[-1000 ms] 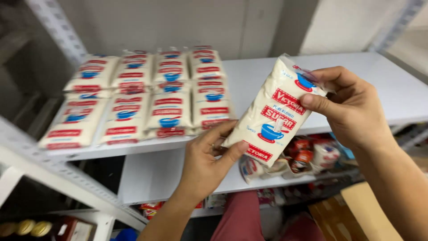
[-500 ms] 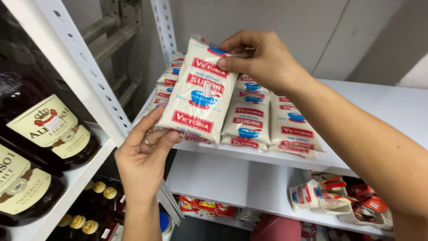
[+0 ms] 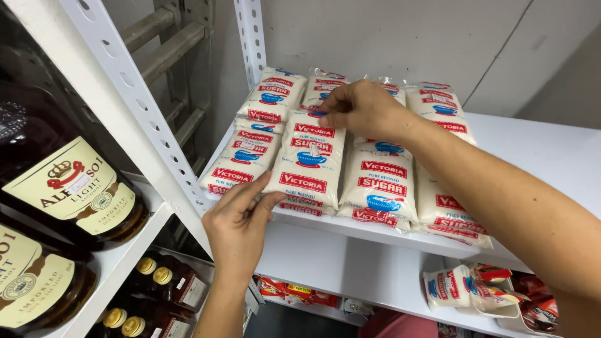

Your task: The person takes packets of sugar from a cardboard box, wipes each one with a cloth, and places them on a white shelf. They repeat this process, arranging the packets in neat rows on the shelf.

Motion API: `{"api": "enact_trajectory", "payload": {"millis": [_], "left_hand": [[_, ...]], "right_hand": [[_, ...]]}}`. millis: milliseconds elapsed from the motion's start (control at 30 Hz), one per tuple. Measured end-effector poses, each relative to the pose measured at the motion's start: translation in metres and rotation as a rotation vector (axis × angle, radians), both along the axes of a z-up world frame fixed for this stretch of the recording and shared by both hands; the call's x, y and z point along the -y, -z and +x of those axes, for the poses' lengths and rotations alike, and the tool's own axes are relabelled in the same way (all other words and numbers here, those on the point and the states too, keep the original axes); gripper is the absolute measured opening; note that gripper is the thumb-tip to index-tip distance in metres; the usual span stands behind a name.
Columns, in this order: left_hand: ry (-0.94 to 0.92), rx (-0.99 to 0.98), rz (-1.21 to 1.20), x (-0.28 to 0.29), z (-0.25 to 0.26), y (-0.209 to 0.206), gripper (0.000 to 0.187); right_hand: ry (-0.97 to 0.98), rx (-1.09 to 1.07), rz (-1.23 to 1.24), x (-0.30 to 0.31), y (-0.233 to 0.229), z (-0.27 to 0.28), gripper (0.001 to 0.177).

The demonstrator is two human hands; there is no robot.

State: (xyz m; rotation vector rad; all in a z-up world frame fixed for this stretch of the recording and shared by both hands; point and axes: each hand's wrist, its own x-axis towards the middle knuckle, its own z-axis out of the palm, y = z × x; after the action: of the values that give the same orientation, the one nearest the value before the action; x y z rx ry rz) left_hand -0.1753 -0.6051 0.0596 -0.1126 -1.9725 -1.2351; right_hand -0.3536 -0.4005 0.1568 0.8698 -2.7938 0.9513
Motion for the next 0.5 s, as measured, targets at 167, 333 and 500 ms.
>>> {"api": "enact_trajectory", "payload": {"millis": [167,333,500], "left_hand": [[-0.012,0.021,-0.029,0.001,0.001,-0.003,0.034],[-0.012,0.097,-0.03,0.004,0.002,-0.007,0.034],[0.01,0.135,-0.006,0.002,0.005,-0.01,0.031]], "right_hand": [[0.025,-0.06,0.131,0.002,0.009,-0.004,0.034],[-0.12,-0.458,0.259,0.004,0.007,0.012,0.023],[-0.254,-0.394,0.258,0.01,-0.004,0.038,0.031]]}}
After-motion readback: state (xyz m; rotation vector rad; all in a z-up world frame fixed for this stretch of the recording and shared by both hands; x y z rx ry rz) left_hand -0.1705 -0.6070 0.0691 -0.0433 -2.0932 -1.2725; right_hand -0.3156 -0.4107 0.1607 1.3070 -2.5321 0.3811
